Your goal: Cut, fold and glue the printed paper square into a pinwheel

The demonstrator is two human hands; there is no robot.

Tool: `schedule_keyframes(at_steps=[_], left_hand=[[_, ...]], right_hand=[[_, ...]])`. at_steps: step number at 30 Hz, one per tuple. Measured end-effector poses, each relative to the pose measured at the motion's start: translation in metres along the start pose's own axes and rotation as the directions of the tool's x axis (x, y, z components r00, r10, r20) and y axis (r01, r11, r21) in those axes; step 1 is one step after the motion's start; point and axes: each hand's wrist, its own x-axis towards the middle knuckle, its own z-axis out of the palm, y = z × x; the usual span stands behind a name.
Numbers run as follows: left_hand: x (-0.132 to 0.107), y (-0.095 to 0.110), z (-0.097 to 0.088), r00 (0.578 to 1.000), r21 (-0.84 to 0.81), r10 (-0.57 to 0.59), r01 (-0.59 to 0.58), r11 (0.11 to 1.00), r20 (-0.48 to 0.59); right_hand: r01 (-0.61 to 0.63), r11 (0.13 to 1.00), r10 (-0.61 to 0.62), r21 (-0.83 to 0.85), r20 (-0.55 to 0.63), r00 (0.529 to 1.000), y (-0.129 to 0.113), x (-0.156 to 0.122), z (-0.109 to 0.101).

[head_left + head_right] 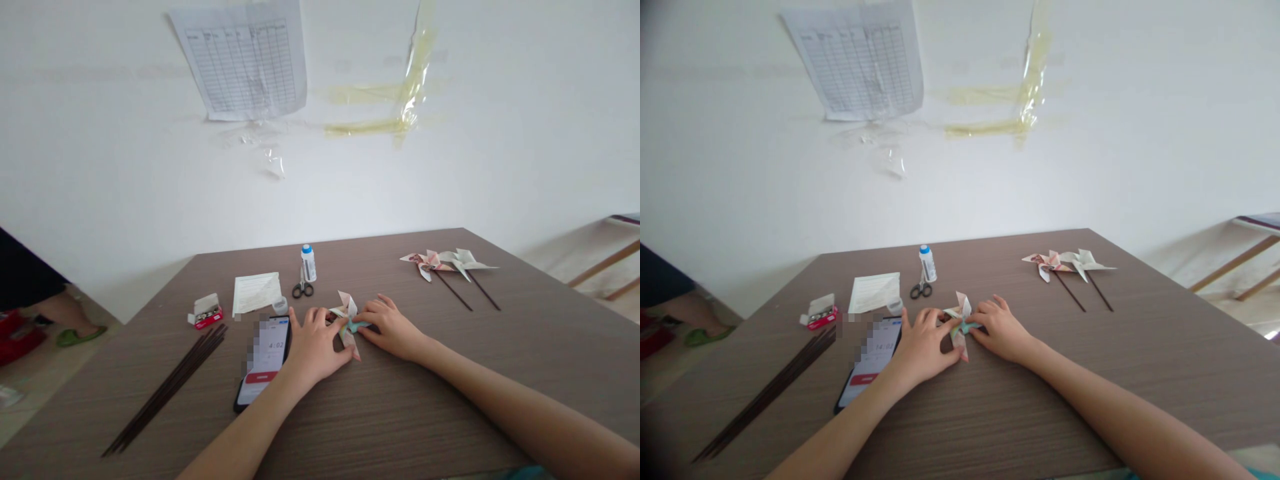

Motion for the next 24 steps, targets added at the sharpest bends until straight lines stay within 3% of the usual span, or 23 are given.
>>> schedule_keyframes(at_steps=[16, 24], left_hand=[[0.0033, -0.0045, 0.0020, 0.999, -0.019, 0.018, -0.018, 1.000, -0.030], [0.0036, -0.0038, -0.0007, 1.000, 0.008, 0.030, -0.030, 1.000, 0.008]], right_hand=[[0.007, 1.000, -0.007, 0.007, -0.023, 1.000, 0.0004, -0.0012, 0.0002], [-0.005, 1.000, 0.005, 0.002, -0.003, 1.000, 0.0000, -0.0003, -0.0001]])
